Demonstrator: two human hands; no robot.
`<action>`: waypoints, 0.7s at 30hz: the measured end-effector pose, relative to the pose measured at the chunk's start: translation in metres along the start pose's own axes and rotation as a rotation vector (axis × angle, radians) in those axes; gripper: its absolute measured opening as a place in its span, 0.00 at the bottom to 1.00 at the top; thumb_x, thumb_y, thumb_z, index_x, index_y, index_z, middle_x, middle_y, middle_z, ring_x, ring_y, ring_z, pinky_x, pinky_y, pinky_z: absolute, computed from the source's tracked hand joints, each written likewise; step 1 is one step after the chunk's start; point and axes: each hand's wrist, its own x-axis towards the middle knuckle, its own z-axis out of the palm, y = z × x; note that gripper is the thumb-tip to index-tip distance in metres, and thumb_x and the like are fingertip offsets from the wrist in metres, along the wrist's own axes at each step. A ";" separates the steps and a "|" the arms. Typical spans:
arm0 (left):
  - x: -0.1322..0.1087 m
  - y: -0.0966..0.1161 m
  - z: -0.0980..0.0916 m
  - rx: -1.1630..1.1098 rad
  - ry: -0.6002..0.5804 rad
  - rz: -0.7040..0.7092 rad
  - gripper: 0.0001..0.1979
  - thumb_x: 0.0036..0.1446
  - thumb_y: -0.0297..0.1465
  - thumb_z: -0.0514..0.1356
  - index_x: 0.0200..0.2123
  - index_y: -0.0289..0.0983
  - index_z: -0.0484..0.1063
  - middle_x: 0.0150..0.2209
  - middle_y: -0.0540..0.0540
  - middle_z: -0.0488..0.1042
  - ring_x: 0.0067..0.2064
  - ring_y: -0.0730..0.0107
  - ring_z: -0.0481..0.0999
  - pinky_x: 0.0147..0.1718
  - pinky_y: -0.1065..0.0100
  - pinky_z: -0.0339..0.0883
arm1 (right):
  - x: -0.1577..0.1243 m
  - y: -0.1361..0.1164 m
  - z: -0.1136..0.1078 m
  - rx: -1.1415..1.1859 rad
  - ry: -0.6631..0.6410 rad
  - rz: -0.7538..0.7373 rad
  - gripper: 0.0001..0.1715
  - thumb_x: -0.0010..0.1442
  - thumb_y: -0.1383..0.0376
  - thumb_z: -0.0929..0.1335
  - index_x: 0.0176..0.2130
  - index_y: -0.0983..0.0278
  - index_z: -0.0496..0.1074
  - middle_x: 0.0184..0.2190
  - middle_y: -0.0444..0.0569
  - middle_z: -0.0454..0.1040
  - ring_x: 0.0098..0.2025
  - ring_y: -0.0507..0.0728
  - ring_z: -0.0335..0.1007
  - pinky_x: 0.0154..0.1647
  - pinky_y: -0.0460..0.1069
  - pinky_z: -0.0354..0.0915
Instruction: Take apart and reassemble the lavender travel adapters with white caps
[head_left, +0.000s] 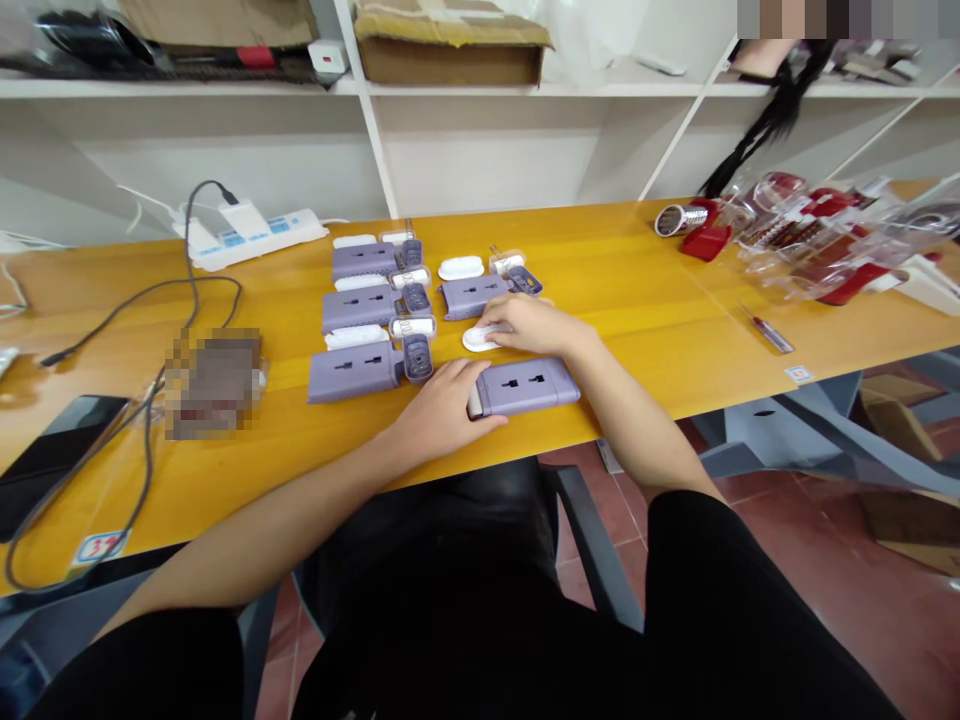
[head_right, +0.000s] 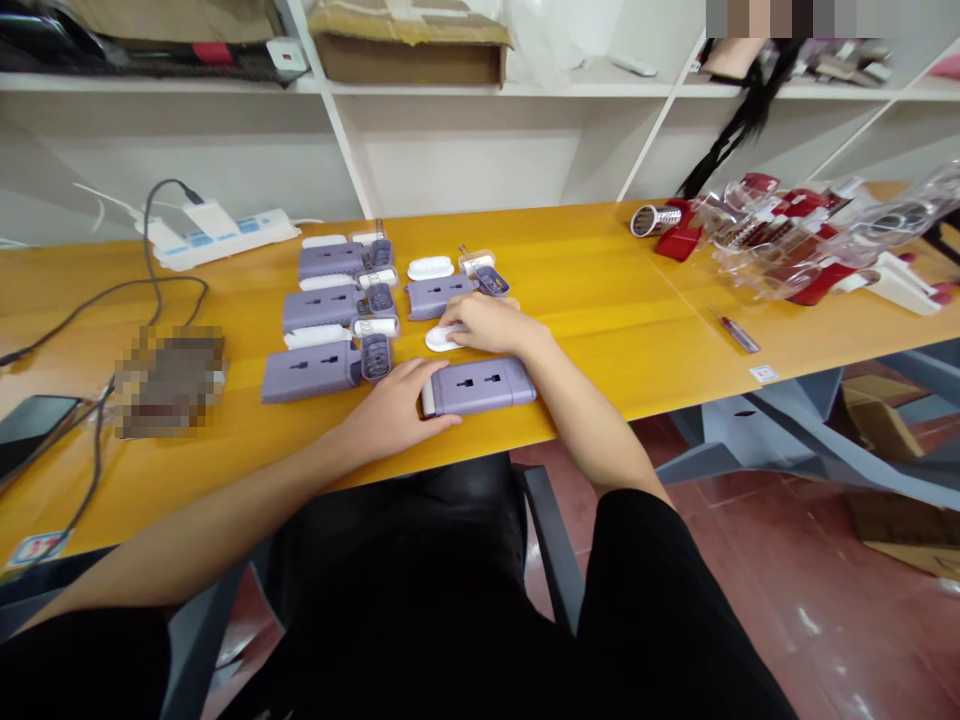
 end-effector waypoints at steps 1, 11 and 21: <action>0.000 0.000 0.000 -0.001 0.000 -0.001 0.43 0.64 0.42 0.78 0.75 0.34 0.70 0.73 0.29 0.75 0.75 0.35 0.75 0.78 0.38 0.67 | 0.001 -0.002 0.000 -0.038 0.023 0.005 0.12 0.71 0.64 0.75 0.52 0.59 0.88 0.55 0.53 0.87 0.56 0.63 0.80 0.57 0.56 0.71; -0.003 0.001 -0.001 -0.018 0.009 0.007 0.43 0.65 0.42 0.77 0.77 0.36 0.69 0.74 0.30 0.75 0.76 0.36 0.75 0.78 0.38 0.67 | -0.047 0.028 -0.031 -0.119 0.294 0.212 0.11 0.65 0.61 0.78 0.46 0.62 0.89 0.47 0.56 0.89 0.47 0.66 0.83 0.55 0.60 0.74; -0.004 -0.002 0.000 0.000 0.006 0.005 0.43 0.66 0.43 0.76 0.77 0.37 0.68 0.74 0.31 0.75 0.76 0.36 0.74 0.78 0.37 0.67 | -0.050 0.045 -0.027 -0.185 0.226 0.237 0.15 0.64 0.73 0.71 0.41 0.61 0.89 0.46 0.56 0.90 0.49 0.66 0.84 0.61 0.63 0.76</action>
